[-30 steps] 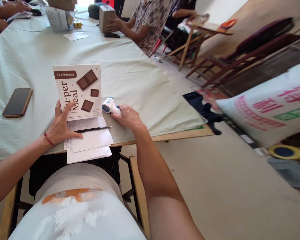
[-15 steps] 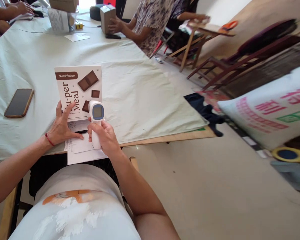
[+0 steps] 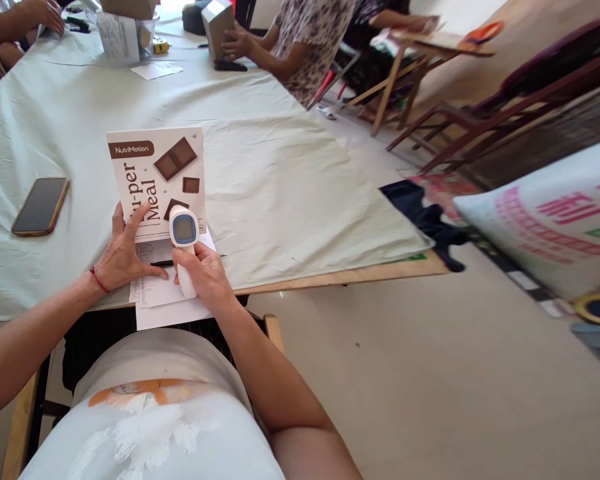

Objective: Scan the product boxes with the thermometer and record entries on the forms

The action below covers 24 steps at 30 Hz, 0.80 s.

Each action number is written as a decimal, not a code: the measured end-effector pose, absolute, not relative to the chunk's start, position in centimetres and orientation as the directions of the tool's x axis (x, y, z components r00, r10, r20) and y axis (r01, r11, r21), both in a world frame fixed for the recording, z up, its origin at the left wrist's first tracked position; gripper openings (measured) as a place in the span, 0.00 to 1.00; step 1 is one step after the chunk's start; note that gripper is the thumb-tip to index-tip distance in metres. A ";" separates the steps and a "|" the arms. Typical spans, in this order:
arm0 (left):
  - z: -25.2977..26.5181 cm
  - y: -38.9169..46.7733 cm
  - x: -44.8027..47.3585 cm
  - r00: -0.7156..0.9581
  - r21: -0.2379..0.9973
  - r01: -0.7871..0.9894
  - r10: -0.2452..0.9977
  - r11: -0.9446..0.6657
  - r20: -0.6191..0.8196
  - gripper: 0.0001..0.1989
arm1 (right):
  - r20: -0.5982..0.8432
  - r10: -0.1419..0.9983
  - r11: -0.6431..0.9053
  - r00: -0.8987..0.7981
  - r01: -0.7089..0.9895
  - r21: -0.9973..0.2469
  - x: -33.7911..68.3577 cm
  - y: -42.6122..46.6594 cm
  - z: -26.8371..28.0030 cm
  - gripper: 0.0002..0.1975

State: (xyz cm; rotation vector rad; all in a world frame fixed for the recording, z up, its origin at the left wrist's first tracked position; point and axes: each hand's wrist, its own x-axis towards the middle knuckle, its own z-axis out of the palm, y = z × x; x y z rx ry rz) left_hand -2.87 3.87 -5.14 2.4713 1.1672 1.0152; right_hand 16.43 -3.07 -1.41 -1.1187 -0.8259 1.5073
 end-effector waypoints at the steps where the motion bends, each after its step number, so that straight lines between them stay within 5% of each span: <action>1: -5.1 3.9 -2.9 0.444 0.466 0.593 0.749 -0.657 0.491 0.72 | -0.244 0.970 -0.235 -0.015 -0.333 -0.913 16.4 -3.0 -1.4 0.26; 24: -5.4 4.1 -3.0 0.455 0.412 0.588 0.705 -0.696 0.544 0.69 | -0.208 0.973 -0.231 -0.101 -0.383 -0.894 16.1 -3.3 -0.8 0.32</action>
